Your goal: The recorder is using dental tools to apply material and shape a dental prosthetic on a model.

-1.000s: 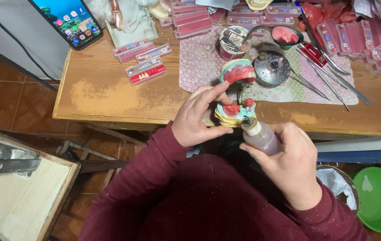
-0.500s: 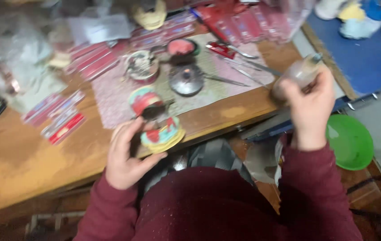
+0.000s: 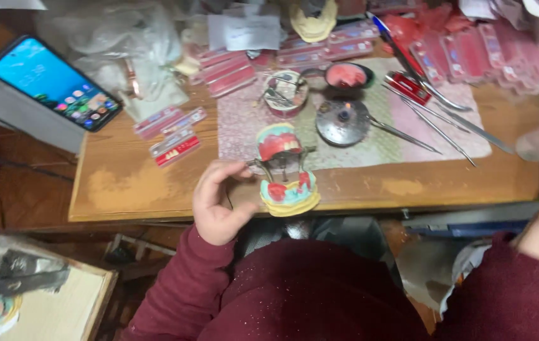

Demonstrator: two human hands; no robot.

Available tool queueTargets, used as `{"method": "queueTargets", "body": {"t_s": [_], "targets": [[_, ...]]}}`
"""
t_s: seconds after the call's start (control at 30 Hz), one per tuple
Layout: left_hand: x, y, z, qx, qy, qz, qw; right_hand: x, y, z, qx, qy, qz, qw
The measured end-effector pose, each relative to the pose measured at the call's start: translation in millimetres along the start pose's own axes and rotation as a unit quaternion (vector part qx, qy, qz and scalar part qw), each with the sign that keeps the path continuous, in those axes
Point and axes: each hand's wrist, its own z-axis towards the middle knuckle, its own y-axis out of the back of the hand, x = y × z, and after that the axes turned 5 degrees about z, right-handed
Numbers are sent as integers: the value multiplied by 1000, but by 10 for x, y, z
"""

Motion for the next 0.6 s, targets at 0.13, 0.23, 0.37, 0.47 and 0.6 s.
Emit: {"method": "queueTargets", "body": {"t_s": [0.13,0.23,0.37,0.47,0.6], "targets": [[-24,-17,232,-92,142,-79,982,990,-1150,-290,53,53,91,993],[-57,-69,597,-48,150,-120,980,1985,-1810,-558,279,48,214,935],[-2,-132,806,120,200,-293,927,2328,-2237,-585,438,84,179,877],[54,-138,777,167,188,-270,929,2267,-2307,-612,447,19,202,871],[15,-131,678,169,184,-279,927,2226,-2326,-654,451,5,238,860]]}}
